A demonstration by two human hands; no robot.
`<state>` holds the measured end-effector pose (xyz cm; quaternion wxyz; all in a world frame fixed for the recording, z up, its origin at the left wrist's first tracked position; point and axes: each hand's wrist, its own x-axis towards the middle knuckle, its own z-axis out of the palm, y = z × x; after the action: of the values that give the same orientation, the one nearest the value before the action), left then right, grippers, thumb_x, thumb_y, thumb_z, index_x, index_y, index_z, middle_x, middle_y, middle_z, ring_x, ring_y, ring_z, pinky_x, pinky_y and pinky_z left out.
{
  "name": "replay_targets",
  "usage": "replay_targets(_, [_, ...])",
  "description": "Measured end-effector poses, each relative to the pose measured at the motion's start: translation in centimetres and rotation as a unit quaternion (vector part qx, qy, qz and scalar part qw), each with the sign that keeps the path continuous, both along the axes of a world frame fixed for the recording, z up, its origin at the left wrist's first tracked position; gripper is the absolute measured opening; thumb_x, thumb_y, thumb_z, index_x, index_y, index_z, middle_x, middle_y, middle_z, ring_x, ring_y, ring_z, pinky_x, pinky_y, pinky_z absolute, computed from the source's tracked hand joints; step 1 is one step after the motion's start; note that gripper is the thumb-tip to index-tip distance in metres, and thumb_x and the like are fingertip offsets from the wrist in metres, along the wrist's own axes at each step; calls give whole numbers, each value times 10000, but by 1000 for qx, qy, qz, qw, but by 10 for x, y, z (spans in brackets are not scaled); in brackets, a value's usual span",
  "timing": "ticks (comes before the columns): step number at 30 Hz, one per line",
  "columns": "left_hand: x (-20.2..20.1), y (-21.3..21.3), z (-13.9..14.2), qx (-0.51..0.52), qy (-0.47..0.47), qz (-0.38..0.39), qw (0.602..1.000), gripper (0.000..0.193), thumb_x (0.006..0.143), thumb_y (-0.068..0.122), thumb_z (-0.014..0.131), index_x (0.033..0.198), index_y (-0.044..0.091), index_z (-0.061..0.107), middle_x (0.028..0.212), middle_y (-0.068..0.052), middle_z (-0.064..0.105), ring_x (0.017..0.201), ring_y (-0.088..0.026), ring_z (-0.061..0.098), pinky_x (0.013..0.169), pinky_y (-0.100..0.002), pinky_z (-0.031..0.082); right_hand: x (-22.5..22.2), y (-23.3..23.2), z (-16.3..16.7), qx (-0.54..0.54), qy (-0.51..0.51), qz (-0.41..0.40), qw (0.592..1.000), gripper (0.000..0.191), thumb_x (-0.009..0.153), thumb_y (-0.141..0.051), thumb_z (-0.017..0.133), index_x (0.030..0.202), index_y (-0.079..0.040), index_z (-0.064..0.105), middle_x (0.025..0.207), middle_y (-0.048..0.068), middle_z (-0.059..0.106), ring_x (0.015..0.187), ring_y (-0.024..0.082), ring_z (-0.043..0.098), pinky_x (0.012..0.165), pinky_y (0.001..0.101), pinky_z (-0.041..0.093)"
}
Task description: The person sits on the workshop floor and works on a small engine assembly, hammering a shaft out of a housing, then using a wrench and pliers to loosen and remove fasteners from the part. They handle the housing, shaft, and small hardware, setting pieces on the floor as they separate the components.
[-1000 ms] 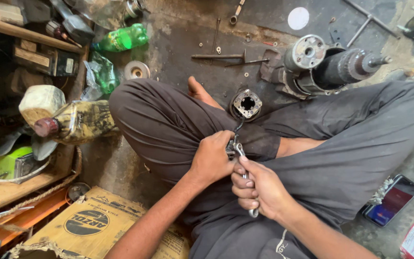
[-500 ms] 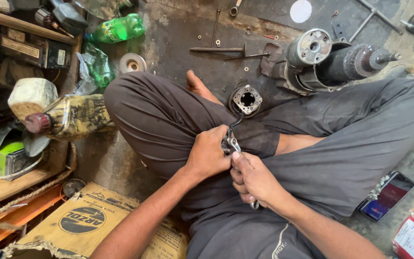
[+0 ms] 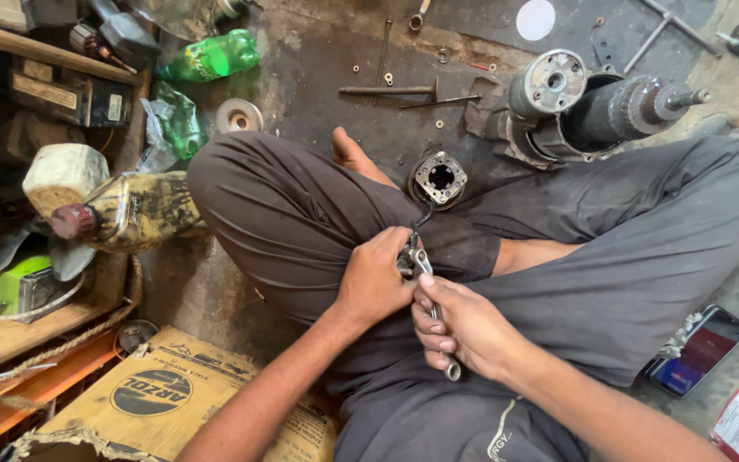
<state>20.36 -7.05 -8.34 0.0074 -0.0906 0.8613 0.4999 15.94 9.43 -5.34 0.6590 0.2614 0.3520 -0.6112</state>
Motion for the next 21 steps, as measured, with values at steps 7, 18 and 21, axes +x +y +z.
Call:
replay_targets(7, [7,10,-11,-76,35,6,997,291,781,49,738,1039,44,605,955,-150,642,867,-381,661,755,-451,539,30,1,-20,73,98,-26,992,303,1036,-371,490,871,-125,423,611,-39,352,428,59,282,357,251,240])
replay_targets(18, [-1,11,-8,-57,-7,11,998,302,740,82,766,1014,78,638,934,-127,675,860,-340,690,751,-425,551,5,25,-21,-39,137,29,989,267,1039,-291,549,947,-44,505,681,47,551,549,181,529,534,378,484])
replay_targets(21, [-9,7,-3,65,-110,96,987,258,749,112,764,981,74,658,840,-117,706,766,-295,729,718,-386,579,6,23,-3,15,549,218,807,292,1029,-291,597,1076,-3,611,737,89,641,689,260,630,642,415,523])
